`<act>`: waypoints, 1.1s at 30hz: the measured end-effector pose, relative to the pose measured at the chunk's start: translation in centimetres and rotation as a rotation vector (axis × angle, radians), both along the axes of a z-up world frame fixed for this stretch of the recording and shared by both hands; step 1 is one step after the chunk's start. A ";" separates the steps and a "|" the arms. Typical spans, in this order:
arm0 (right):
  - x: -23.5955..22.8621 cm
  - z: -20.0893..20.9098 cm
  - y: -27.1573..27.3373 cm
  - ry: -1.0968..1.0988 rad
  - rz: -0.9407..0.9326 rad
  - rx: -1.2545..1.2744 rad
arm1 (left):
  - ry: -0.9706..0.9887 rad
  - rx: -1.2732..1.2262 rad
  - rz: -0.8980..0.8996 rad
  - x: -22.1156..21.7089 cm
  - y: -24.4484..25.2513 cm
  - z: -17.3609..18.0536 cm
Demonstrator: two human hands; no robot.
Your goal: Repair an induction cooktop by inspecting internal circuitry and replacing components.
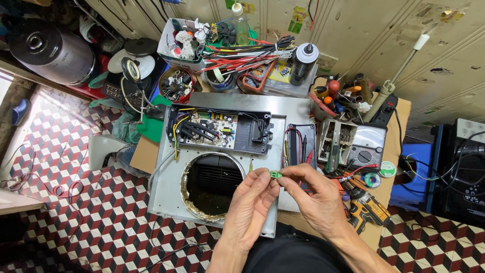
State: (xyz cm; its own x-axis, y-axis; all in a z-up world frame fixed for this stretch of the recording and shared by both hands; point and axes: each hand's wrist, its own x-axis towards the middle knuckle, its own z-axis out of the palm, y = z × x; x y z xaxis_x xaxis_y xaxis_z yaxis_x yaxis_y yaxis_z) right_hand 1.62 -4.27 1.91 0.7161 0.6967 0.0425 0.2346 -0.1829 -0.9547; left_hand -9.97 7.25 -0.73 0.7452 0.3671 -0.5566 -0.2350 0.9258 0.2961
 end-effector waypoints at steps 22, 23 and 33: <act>0.2 0.3 -0.1 -0.182 0.002 0.041 | 0.288 0.421 0.071 1.6 -1.8 2.4; 0.2 0.0 -0.2 -0.116 -0.013 0.013 | 0.317 0.478 0.068 1.6 -2.0 2.5; -0.9 -0.2 2.2 0.354 0.074 0.047 | 0.398 0.747 0.229 -0.9 -1.2 3.3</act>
